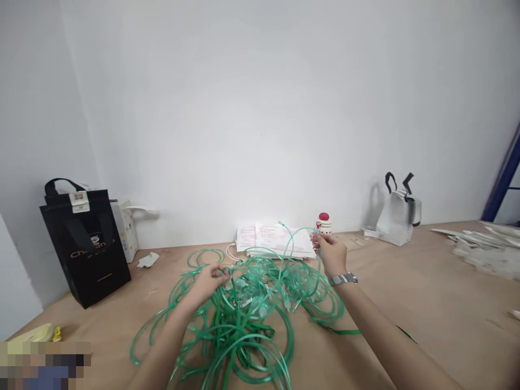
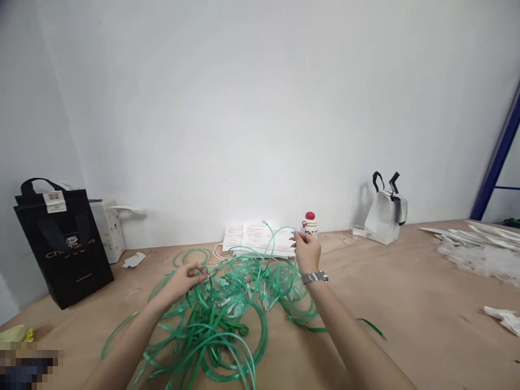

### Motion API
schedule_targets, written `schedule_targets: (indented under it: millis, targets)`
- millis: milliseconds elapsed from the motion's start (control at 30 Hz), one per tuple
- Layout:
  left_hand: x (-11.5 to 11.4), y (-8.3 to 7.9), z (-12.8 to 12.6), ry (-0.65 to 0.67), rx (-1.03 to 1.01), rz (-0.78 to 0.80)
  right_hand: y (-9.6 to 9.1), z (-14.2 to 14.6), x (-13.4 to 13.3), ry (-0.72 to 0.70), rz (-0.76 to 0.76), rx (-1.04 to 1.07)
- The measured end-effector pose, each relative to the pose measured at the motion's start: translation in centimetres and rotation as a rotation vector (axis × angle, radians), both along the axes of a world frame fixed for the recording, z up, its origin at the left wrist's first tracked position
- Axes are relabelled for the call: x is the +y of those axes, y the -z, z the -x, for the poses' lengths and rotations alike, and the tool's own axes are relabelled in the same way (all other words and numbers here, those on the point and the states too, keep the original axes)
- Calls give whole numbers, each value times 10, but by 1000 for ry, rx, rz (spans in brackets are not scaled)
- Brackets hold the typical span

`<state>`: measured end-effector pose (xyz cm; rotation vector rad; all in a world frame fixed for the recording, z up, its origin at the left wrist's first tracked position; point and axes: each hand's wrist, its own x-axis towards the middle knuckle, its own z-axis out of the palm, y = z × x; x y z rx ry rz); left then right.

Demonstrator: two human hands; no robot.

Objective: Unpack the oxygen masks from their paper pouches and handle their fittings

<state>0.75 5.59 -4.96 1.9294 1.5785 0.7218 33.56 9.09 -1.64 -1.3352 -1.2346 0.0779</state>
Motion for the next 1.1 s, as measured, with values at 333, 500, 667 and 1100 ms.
schedule_targets:
  millis: [333,500,667,1100]
  targets:
    - [-7,-27,32,4,246,59,19,70,-45,-288,-130,-759]
    - [-13,-21,29,41,360,112,49,127,-51,-390,47,-1035]
    - [-24,-30,20,88,342,50,67,145,-35,-165,313,-1000]
    - [-27,2,-37,-6,363,-23,69,162,-31,6,415,-821]
